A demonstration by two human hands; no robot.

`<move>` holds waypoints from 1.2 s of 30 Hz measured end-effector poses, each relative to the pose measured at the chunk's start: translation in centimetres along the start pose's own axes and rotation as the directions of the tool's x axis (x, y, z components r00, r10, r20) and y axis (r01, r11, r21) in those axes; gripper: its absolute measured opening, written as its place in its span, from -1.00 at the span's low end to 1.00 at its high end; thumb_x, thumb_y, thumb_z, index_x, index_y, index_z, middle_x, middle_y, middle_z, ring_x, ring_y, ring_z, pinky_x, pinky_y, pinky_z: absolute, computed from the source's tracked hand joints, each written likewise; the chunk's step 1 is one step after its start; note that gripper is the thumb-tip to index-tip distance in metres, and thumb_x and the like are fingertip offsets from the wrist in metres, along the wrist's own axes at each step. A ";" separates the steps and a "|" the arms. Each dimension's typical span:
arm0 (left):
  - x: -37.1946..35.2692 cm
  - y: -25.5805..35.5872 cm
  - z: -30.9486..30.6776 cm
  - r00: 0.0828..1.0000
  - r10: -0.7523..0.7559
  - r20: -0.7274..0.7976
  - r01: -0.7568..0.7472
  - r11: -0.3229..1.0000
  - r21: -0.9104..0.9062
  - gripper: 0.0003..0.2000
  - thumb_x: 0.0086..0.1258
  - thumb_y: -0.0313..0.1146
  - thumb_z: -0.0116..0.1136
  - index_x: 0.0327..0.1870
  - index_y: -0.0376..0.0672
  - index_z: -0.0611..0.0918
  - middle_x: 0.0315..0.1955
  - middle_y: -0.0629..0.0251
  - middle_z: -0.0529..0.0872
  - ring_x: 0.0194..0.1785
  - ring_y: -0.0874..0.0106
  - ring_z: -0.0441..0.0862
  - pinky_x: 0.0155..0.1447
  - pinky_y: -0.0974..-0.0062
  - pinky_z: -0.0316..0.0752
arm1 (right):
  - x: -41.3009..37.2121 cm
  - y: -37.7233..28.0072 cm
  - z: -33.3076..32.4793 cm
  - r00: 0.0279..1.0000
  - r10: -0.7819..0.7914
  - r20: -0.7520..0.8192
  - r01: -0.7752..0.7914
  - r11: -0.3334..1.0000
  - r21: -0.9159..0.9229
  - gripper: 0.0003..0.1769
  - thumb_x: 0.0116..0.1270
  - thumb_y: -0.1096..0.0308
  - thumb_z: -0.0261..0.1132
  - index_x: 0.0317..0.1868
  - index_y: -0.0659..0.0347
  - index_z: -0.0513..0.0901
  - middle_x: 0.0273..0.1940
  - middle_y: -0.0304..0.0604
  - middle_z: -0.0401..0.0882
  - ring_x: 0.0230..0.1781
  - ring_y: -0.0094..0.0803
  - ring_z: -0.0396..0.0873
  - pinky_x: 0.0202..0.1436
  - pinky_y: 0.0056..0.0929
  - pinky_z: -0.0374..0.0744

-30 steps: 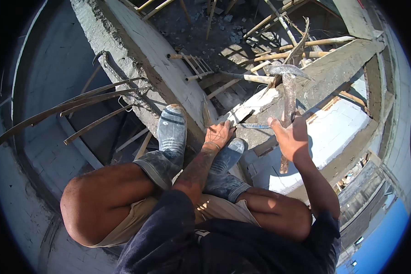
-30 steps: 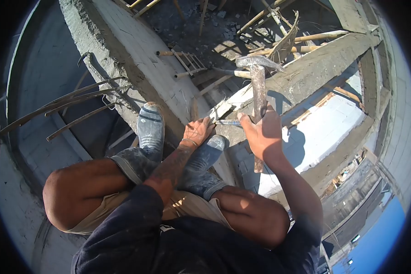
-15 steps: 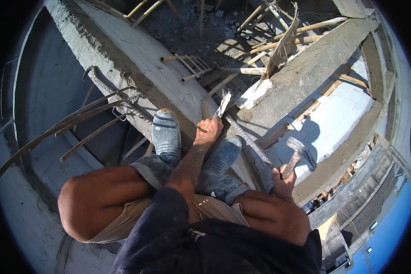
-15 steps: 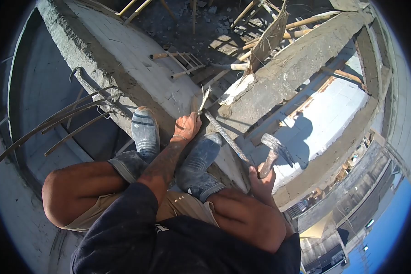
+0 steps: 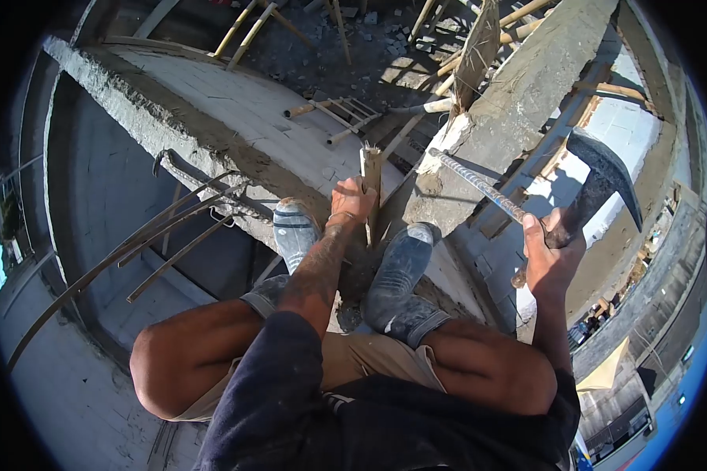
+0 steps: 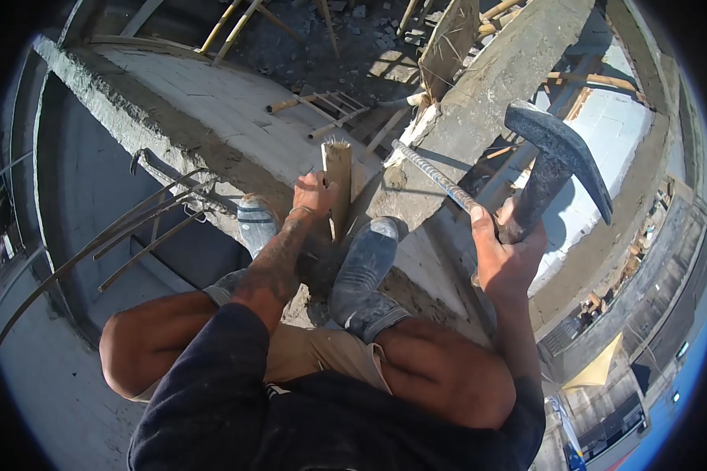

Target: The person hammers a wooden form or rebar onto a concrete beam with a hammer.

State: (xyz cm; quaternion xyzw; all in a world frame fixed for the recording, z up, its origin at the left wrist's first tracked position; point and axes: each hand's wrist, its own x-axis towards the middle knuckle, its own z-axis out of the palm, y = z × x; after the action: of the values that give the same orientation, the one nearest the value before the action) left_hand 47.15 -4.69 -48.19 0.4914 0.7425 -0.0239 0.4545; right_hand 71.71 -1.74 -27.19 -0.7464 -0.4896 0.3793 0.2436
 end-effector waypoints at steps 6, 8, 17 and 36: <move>0.9 -0.8 0.0 0.997 -0.058 0.057 0.051 0.992 0.115 -0.61 0.15 -0.17 0.01 -0.07 -0.25 0.52 -0.19 -0.10 0.55 -0.18 0.02 0.55 -0.06 0.21 0.44 | 2.2 1.0 0.2 0.989 0.010 -0.149 0.038 0.947 0.319 -0.75 0.11 0.46 0.29 -0.42 0.19 0.31 -0.60 -0.31 0.33 -0.70 -0.61 0.28 -0.62 -0.62 0.29; 0.7 0.6 0.6 0.994 -0.099 -0.044 0.101 0.994 0.049 -0.56 0.17 -0.19 0.02 0.05 -0.20 0.41 -0.07 -0.07 0.47 -0.10 0.01 0.50 0.00 0.19 0.40 | 2.8 1.1 0.7 0.986 -0.006 -0.166 0.065 0.933 0.354 -0.75 0.12 0.45 0.28 -0.41 0.21 0.30 -0.61 -0.27 0.34 -0.72 -0.59 0.28 -0.64 -0.61 0.29; 6.0 7.0 5.0 0.870 0.116 0.479 -0.438 -0.262 0.860 -0.67 0.20 -0.36 -0.05 -0.04 -0.33 0.52 -0.14 0.01 0.56 0.09 0.03 0.40 0.25 -0.02 -0.05 | 3.1 2.1 0.4 0.926 -0.093 -0.365 0.200 0.943 0.267 -0.75 0.15 0.44 0.18 -0.42 0.21 0.21 -0.71 -0.31 0.22 -0.74 -0.61 0.18 -0.66 -0.64 0.18; 7.5 -9.6 2.0 0.971 -0.106 -0.215 0.213 0.794 0.569 -0.65 -0.28 0.07 0.31 -0.58 0.06 0.54 -0.61 0.50 0.46 -0.48 0.52 0.47 -0.41 0.53 0.39 | 3.5 1.9 1.5 0.978 0.068 -0.199 0.039 0.873 0.486 -0.75 0.14 0.54 0.19 -0.35 0.23 0.22 -0.70 -0.25 0.30 -0.75 -0.58 0.24 -0.66 -0.63 0.24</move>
State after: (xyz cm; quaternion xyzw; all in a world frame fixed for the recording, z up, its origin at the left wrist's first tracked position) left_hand 40.47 -5.33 -58.55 0.5435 0.7738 -0.2483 0.2104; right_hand 72.36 0.67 -30.56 -0.7003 -0.3440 0.4114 0.4712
